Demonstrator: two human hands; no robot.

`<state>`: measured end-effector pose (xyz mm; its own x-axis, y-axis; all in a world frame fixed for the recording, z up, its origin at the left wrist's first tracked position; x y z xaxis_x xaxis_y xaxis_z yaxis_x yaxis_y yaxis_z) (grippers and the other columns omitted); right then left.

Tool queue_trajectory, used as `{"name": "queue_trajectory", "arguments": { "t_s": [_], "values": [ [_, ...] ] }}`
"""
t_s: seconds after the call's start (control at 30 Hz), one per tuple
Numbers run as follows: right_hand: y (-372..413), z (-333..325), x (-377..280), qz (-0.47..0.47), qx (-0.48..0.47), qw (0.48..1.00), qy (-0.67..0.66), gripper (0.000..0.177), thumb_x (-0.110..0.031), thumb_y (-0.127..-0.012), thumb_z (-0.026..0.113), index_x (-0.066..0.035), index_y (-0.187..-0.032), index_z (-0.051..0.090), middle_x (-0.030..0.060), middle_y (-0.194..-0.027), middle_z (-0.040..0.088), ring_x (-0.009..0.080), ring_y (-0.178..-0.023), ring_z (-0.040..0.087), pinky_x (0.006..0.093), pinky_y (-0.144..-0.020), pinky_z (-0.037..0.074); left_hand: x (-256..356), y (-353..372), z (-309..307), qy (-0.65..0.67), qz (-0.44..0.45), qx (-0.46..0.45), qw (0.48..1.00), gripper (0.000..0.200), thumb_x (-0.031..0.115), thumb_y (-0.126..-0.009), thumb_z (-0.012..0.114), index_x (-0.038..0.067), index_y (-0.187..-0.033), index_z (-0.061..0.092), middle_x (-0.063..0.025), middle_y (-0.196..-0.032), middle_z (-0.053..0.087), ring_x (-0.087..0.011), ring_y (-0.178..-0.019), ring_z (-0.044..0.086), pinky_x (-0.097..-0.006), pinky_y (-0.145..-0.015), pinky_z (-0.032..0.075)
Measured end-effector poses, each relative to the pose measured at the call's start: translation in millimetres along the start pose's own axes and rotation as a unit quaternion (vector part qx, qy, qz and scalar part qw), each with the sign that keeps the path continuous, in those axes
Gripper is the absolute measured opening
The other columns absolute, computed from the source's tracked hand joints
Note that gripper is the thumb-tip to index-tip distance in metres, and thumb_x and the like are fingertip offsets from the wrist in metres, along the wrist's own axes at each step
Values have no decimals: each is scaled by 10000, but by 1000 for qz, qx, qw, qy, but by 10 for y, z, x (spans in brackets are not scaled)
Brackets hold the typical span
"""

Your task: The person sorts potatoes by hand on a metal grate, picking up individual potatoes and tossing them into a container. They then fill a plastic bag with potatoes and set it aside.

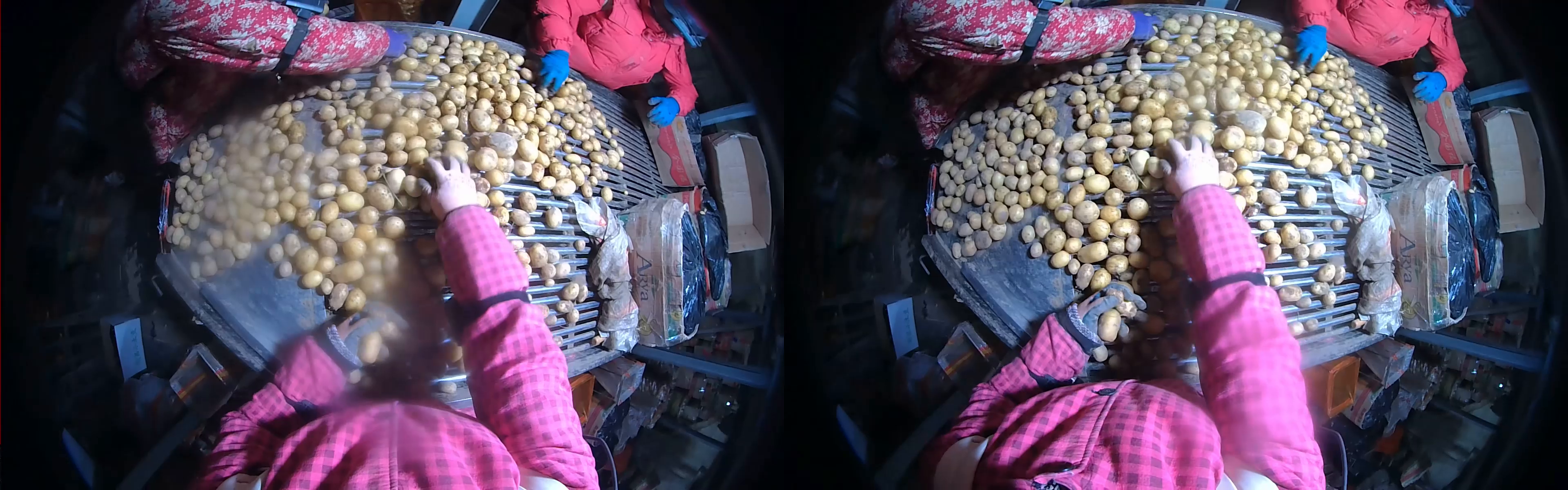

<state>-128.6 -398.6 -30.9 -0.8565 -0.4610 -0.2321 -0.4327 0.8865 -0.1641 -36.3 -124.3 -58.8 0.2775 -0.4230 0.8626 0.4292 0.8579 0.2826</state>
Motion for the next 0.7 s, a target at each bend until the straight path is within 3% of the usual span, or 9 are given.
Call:
{"name": "queue_trajectory", "arguments": {
  "t_s": [0.13,0.2,0.33,0.4,0.47,0.5,0.57,0.63,0.7],
  "values": [
    [578,-28,-252,-53,-140,988,45,331,-303,-760,613,-210,-1076,578,96,-1032,560,277,-993,540,435,-826,427,-53,13,-259,75,10,75,994,255,198,-921,403,-9,-1013,519,-125,-997,562,-255,-972,567,-386,-899,443],
    [866,-241,-309,-99,-70,992,35,320,-330,-778,600,-212,-1075,583,83,-1018,572,262,-946,562,422,-830,421,-260,37,-450,85,7,122,989,242,170,-921,388,-8,-975,542,-126,-985,577,-246,-958,571,-380,-905,440],
    [656,-492,49,111,-213,967,-87,261,-358,-790,618,-174,-974,637,101,-974,608,301,-948,570,401,-803,453,223,4,-346,-422,184,90,883,211,170,-798,565,79,-983,610,-112,-993,584,-249,-960,551,-401,-863,403],
    [188,-545,236,81,-94,992,-24,309,-283,-780,630,-178,-1069,603,119,-1107,576,308,-1018,548,405,-813,466,472,-124,-211,-98,147,33,984,297,187,-936,344,-1,-873,566,-133,-971,613,-241,-921,584,-361,-832,459],
    [-188,-514,338,15,70,995,-74,400,-210,-785,608,-192,-1177,533,148,-1204,516,317,-1088,515,416,-863,457,171,-135,-150,315,0,20,949,317,223,-938,354,2,-859,568,-134,-942,614,-244,-911,582,-361,-816,461],
    [-263,-298,402,15,70,994,-79,400,-210,-785,608,-192,-1177,533,148,-1204,516,317,-1088,515,416,-863,457,313,-134,-202,41,37,31,998,334,270,-934,377,8,-843,563,-143,-934,609,-249,-909,580,-359,-813,466],
    [-318,91,385,-11,-27,998,58,483,-160,-776,606,-177,-1240,468,172,-1223,478,343,-1054,520,416,-907,432,103,-101,-304,-46,52,41,997,356,295,-924,395,-9,-939,580,-144,-960,610,-240,-925,576,-350,-819,467],
    [-144,154,415,73,-112,986,96,435,-186,-815,580,-194,-1238,478,157,-1142,534,352,-1031,529,431,-910,423,68,-80,-282,1,33,41,999,368,300,-920,401,-13,-979,584,-142,-978,611,-234,-945,572,-347,-824,465],
    [89,113,404,86,-117,989,19,387,-207,-827,592,-172,-1204,510,141,-1080,570,336,-976,559,432,-875,440,223,-42,-141,305,-69,62,948,373,292,-920,402,-12,-1080,548,-130,-1052,597,-230,-965,569,-335,-828,465]
  ]
}}
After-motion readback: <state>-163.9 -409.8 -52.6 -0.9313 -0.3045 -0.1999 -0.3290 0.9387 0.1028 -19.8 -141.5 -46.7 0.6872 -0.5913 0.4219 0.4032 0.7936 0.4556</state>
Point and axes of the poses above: each hand's wrist, its own y-axis away from the middle knuckle, its own z-axis out of the palm, x = y × z, the point moved 7 cm from there along -y, towards the middle knuckle
